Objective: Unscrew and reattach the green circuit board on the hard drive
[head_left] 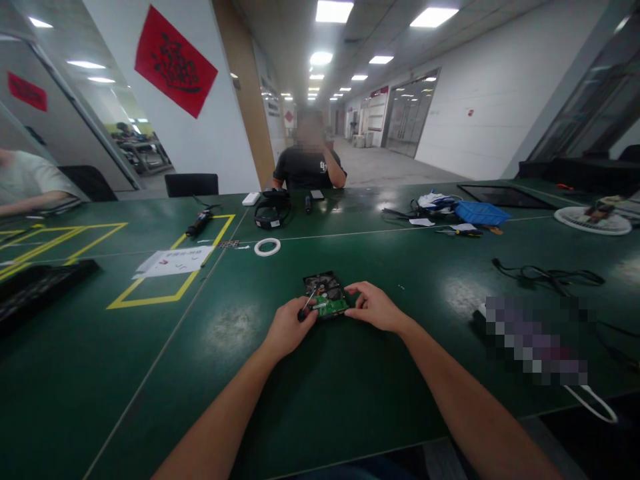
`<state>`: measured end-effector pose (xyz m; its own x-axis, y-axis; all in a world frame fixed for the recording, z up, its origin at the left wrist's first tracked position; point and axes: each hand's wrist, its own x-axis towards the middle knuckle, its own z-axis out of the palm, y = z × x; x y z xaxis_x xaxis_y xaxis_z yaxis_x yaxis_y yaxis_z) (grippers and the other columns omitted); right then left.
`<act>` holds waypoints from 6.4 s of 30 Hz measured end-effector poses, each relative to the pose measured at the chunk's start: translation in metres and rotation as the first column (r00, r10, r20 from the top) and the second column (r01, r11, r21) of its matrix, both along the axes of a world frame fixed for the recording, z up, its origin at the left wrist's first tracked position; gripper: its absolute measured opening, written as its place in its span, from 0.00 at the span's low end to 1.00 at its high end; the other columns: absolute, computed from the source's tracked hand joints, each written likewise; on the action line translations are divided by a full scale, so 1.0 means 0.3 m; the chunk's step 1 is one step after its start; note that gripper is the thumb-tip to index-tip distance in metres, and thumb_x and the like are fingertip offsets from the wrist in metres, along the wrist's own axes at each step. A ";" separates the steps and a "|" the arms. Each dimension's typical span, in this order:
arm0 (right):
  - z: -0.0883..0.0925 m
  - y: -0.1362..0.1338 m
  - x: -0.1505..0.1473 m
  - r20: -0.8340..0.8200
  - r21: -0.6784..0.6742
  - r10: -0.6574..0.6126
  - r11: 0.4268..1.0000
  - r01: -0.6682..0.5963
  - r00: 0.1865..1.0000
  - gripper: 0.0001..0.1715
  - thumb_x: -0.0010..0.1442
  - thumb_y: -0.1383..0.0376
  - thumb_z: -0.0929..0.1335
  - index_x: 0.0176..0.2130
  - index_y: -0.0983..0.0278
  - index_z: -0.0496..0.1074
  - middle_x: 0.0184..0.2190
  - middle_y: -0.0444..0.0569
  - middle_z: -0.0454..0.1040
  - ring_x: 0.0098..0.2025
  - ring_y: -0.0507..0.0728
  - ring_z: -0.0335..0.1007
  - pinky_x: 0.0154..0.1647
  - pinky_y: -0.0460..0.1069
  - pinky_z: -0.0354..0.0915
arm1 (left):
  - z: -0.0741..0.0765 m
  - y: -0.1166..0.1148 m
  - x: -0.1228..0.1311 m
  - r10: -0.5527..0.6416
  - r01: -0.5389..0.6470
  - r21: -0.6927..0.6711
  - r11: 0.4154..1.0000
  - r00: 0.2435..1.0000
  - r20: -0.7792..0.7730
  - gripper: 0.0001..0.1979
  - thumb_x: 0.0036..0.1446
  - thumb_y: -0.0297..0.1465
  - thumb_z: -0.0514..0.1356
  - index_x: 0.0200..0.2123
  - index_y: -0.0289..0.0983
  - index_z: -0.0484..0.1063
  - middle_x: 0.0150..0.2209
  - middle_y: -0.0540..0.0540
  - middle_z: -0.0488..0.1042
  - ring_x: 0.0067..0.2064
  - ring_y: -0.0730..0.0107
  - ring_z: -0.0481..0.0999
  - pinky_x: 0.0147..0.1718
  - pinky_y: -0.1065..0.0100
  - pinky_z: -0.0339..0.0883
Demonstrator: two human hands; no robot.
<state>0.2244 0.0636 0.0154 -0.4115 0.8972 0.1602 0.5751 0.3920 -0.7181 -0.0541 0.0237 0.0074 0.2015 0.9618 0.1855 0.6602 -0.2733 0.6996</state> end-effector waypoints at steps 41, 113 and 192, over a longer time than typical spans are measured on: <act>-0.085 0.117 0.175 0.333 0.305 -0.458 0.879 0.365 0.824 0.11 0.61 0.74 0.64 0.39 0.62 0.74 0.42 0.54 0.71 0.41 0.58 0.66 0.42 0.51 0.64 | -0.020 0.003 0.001 0.105 -0.094 -0.115 0.989 0.990 0.092 0.16 0.65 0.43 0.55 0.50 0.43 0.68 0.38 0.51 0.79 0.19 0.73 0.75 0.22 0.71 0.67; -0.087 0.145 0.312 0.221 0.259 -0.446 0.884 0.388 0.867 0.10 0.61 0.63 0.69 0.43 0.62 0.74 0.37 0.47 0.77 0.36 0.54 0.73 0.41 0.50 0.67 | -0.032 0.014 0.011 0.293 -0.241 -0.246 0.939 0.934 0.204 0.16 0.64 0.42 0.55 0.49 0.39 0.70 0.34 0.50 0.78 0.18 0.75 0.72 0.18 0.72 0.64; -0.028 -0.015 -0.086 -0.092 0.206 -0.067 0.975 0.085 0.994 0.05 0.64 0.64 0.69 0.37 0.62 0.76 0.44 0.51 0.73 0.45 0.55 0.71 0.45 0.52 0.70 | -0.011 -0.006 0.010 0.146 -0.130 -0.196 0.972 0.987 0.072 0.18 0.66 0.42 0.56 0.51 0.37 0.72 0.29 0.49 0.79 0.19 0.71 0.75 0.23 0.71 0.66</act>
<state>0.1984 0.0592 0.0070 -0.3208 0.8683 0.3784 0.5503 0.4960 -0.6717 -0.0510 0.0220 0.0041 0.0560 0.9984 0.0072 0.6179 -0.0403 0.7852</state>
